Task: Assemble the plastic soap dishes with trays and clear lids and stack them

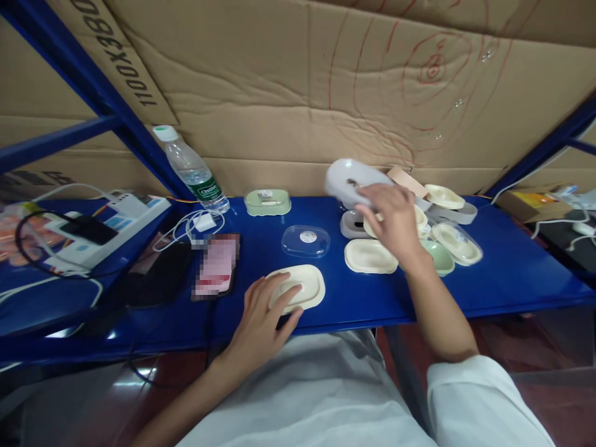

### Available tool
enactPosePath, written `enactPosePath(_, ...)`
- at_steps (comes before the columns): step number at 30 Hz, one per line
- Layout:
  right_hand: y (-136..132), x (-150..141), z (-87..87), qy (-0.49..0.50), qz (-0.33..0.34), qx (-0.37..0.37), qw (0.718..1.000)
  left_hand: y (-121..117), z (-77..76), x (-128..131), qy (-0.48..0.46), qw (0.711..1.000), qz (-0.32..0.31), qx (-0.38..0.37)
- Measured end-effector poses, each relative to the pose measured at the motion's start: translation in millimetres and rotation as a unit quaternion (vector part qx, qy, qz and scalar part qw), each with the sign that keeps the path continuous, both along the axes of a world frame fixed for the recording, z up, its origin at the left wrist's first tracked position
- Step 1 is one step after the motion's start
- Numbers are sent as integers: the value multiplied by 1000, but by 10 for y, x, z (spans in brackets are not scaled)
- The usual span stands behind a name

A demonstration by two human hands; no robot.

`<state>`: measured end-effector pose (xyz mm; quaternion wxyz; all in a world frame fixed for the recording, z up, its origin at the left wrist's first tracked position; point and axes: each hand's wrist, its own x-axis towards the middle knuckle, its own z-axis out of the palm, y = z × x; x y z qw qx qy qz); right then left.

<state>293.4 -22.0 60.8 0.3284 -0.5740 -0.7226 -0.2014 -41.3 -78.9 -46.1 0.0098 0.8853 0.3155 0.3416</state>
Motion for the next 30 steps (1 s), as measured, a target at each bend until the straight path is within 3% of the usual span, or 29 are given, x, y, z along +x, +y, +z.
enactPosePath(2,58,381,92,39,-129,38,990,13,-10,-2,15,1000,1,-15)
enactPosePath(5,125,867,112,84,-305,36,948,20,-23,-8,24,999,-1,-20)
enactPosePath(7,157,1085,68,113,-389,8,914,22,-26,-12,22,1000,-4,-21)
enactPosePath(9,190,1216,0,134,-430,-8,893,24,-23,-15,17,1000,-9,-24)
enactPosePath(16,316,1397,-206,153,-385,-16,910,26,11,-6,18,999,5,-48)
enactPosePath(24,390,1591,-242,167,-335,26,927,19,2,14,10,998,12,-68)
enactPosePath(27,366,1476,-162,161,-322,67,930,25,-16,12,0,997,19,-75)
enactPosePath(30,278,1018,-70,142,-259,161,942,36,-31,9,-8,997,21,-79)
